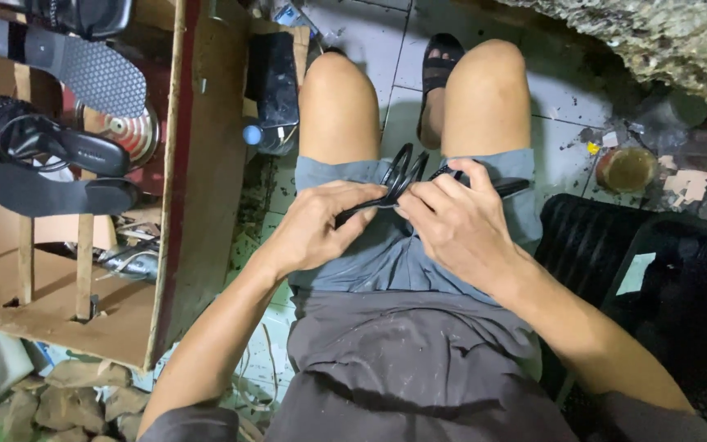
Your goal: Assembling sandals by attaching straps to soles and using a small hammer to secure them.
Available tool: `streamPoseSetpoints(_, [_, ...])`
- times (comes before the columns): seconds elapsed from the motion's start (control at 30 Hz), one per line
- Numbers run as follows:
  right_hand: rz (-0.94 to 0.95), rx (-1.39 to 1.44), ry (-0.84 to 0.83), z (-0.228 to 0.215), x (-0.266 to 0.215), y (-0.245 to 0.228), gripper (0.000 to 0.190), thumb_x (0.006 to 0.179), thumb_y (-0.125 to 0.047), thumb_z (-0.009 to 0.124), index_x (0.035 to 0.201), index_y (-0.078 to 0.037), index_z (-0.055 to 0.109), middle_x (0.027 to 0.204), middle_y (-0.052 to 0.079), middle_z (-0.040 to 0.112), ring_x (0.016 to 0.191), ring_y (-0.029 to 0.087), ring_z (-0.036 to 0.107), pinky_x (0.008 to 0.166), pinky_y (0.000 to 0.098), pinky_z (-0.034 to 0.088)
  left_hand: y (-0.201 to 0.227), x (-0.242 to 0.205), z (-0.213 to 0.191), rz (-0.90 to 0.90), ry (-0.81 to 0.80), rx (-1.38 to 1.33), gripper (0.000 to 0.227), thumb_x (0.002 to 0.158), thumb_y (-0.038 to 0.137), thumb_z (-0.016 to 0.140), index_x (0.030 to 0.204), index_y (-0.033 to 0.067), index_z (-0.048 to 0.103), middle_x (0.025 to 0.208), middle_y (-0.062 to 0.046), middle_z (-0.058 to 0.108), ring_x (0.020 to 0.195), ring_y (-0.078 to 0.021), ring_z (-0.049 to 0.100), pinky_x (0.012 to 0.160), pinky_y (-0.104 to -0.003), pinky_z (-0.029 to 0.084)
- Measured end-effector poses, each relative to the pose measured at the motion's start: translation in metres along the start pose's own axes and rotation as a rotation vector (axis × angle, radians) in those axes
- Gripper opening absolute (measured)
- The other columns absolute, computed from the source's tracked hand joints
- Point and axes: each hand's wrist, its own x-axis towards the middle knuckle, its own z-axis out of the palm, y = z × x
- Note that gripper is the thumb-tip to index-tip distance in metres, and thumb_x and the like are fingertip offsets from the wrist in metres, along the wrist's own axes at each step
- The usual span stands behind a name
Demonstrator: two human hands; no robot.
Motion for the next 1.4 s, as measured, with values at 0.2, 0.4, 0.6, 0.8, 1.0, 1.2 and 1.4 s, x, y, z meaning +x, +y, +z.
streamPoseSetpoints(0.2, [-0.017,0.030,0.008,0.000,0.005,0.003,0.009,0.099,-0.018,0.063,0.092,-0.013,0.066,0.088,0.002,0.065,0.080,0.019,0.061,0.099,0.0425,0.042,-0.006,-0.002,0.007,-0.002,0.029,-0.005,0.025,0.090,0.006,0.064,0.112,0.0040,0.074,0.109,-0.017,0.076,0.106,-0.0399,0.070,0.089,-0.049,0.056])
streamPoseSetpoints(0.4, [-0.007,0.133,0.011,-0.001,0.011,0.001,0.015,0.096,-0.013,0.060,0.083,-0.012,0.068,0.079,0.002,0.064,0.074,0.019,0.061,0.098,0.0441,0.042,-0.013,-0.010,0.017,-0.017,0.145,0.038,0.021,0.088,0.008,0.067,0.106,0.0092,0.077,0.104,-0.009,0.078,0.102,-0.0304,0.073,0.088,-0.039,0.058])
streamPoseSetpoints(0.6, [-0.048,0.183,-0.024,-0.001,0.012,0.011,0.010,0.095,-0.018,0.064,0.088,-0.013,0.068,0.083,0.002,0.065,0.077,0.021,0.062,0.098,0.0440,0.042,-0.002,-0.005,0.007,-0.013,0.099,0.009,0.023,0.089,0.006,0.064,0.110,0.0051,0.075,0.108,-0.015,0.077,0.102,-0.0376,0.072,0.086,-0.045,0.058])
streamPoseSetpoints(0.8, [-0.034,0.139,0.002,-0.001,0.013,0.005,0.011,0.097,-0.020,0.067,0.088,-0.014,0.068,0.084,0.002,0.063,0.079,0.020,0.060,0.101,0.0470,0.039,-0.003,-0.006,0.005,0.027,0.071,0.050,0.023,0.091,0.005,0.064,0.112,0.0049,0.074,0.111,-0.016,0.076,0.105,-0.0390,0.071,0.088,-0.048,0.057])
streamPoseSetpoints(1.0, [0.025,0.172,-0.019,-0.001,0.011,0.000,0.016,0.097,-0.020,0.065,0.082,-0.015,0.068,0.081,0.002,0.065,0.077,0.019,0.061,0.101,0.0473,0.038,-0.010,-0.009,0.014,0.013,0.133,0.032,0.020,0.089,0.005,0.067,0.106,0.0078,0.077,0.105,-0.011,0.078,0.100,-0.0331,0.073,0.086,-0.042,0.058])
streamPoseSetpoints(1.2, [0.052,0.183,-0.042,0.001,0.016,0.005,0.015,0.095,-0.021,0.065,0.082,-0.015,0.070,0.078,0.001,0.066,0.075,0.020,0.063,0.100,0.0471,0.040,-0.001,-0.007,0.002,0.004,0.179,0.056,0.021,0.088,0.008,0.067,0.107,0.0091,0.076,0.104,-0.009,0.078,0.099,-0.0328,0.073,0.085,-0.043,0.058])
streamPoseSetpoints(1.4, [-0.007,0.081,0.017,0.006,0.010,0.006,0.026,0.100,-0.037,0.065,0.093,-0.013,0.069,0.083,0.005,0.066,0.077,0.022,0.062,0.097,0.0443,0.041,-0.016,-0.037,-0.016,0.029,0.128,-0.100,0.078,0.066,0.015,0.094,0.134,0.0004,0.058,0.129,-0.024,0.066,0.120,-0.0443,0.063,0.101,-0.055,0.048])
